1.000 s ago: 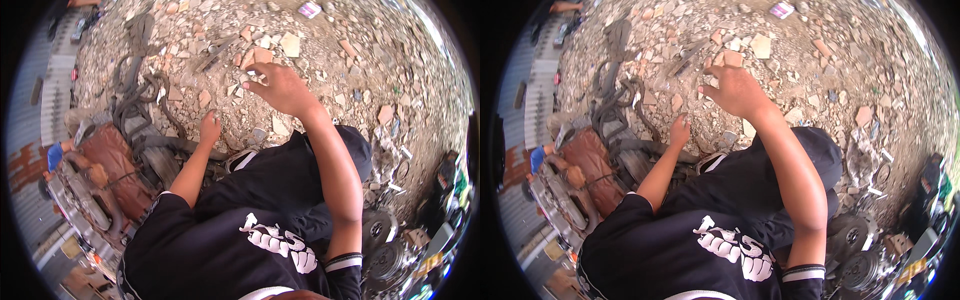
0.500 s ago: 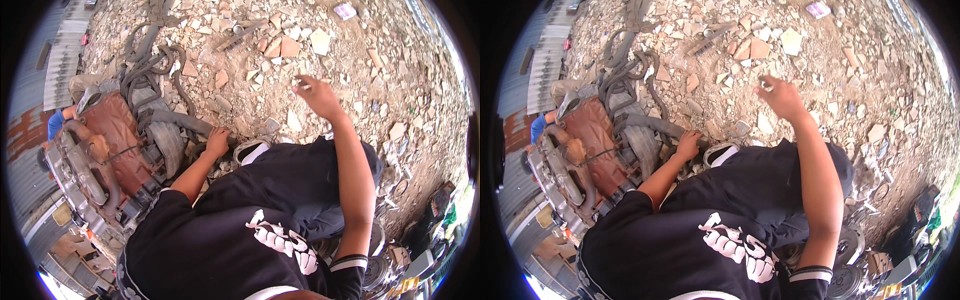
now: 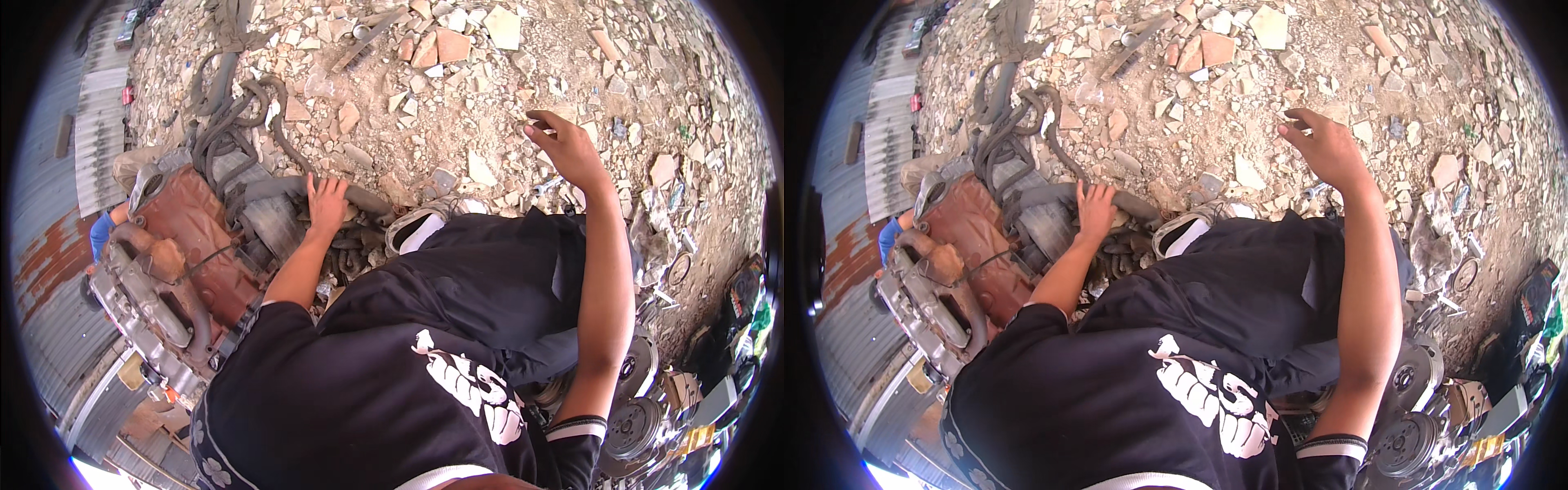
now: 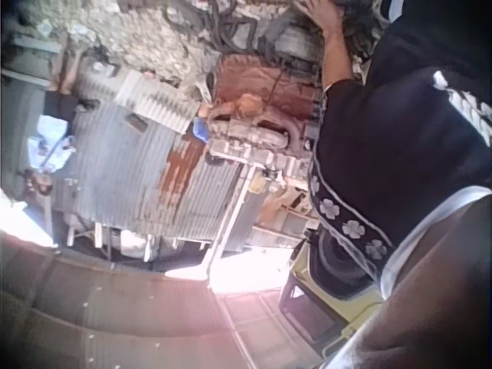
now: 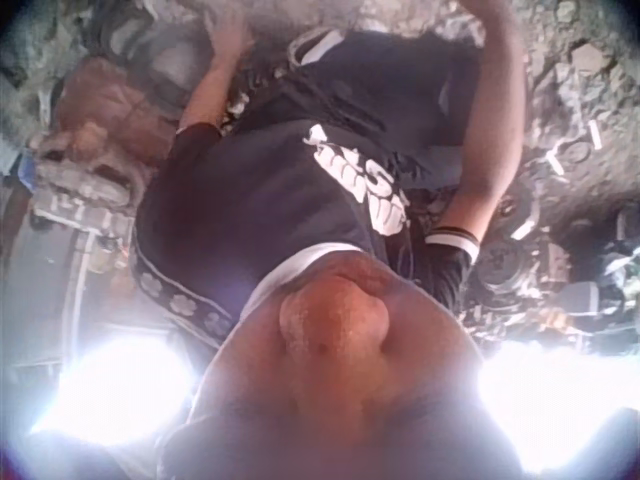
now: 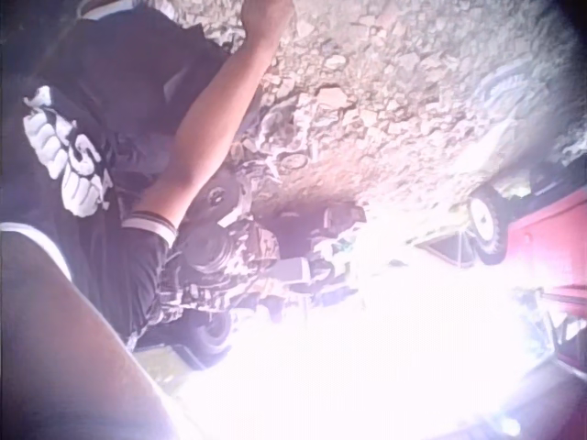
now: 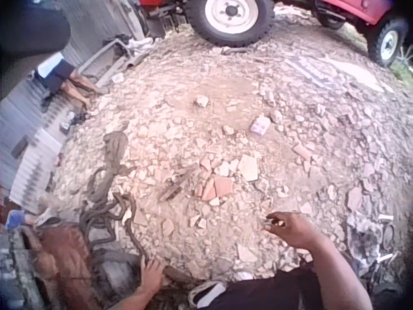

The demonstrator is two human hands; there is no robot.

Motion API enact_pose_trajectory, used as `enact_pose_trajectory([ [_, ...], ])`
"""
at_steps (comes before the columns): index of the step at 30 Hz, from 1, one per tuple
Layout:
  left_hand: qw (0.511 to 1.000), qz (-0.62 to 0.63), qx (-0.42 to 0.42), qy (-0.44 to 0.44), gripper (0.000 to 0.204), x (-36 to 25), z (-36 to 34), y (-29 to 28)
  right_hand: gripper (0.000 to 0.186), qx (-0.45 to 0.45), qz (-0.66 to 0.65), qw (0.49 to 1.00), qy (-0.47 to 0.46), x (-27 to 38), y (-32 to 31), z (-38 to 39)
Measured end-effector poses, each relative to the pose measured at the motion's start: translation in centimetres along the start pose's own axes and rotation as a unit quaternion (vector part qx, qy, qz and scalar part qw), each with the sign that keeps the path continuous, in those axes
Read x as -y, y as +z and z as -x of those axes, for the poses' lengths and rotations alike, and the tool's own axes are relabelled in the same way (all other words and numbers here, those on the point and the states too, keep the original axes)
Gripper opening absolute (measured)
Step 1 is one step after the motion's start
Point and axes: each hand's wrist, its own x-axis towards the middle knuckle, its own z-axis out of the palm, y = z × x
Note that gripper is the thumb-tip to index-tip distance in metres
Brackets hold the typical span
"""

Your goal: The person sorts through a pile of scrap and debris, moving a green bag and a yellow crate aside. They then sit on the ground and work on a car engine block, using a wrench to tighten bolts on a metal component attached to the engine.

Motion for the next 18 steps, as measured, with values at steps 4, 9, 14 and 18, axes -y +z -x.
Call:
enact_pose_trajectory([
  [4, 0.997, 0.004, -0.035, -0.068, 0.049, -0.7, -4.0, -2.7, 0.048, -0.057, -0.004, 0.998, -0.009, 0.8, -2.1, 0.1],
  [9, 0.966, 0.256, -0.014, -0.047, 0.056, -3.1, -10.5, -2.7, 0.049, -0.087, -0.11, 0.989, -0.043, -0.3, -2.0, 0.7],
  [14, 0.818, 0.567, -0.021, 0.1, 0.036, -18.8, -16.9, -12.1, 0.038, -0.344, -0.067, 0.926, -0.144, 3.0, -7.4, 8.3],
  [18, 0.692, 0.676, 0.014, 0.254, 0.032, -34.0, -18.1, -24.4, 0.032, -0.462, -0.084, 0.876, -0.108, 0.9, -9.1, 16.9],
])
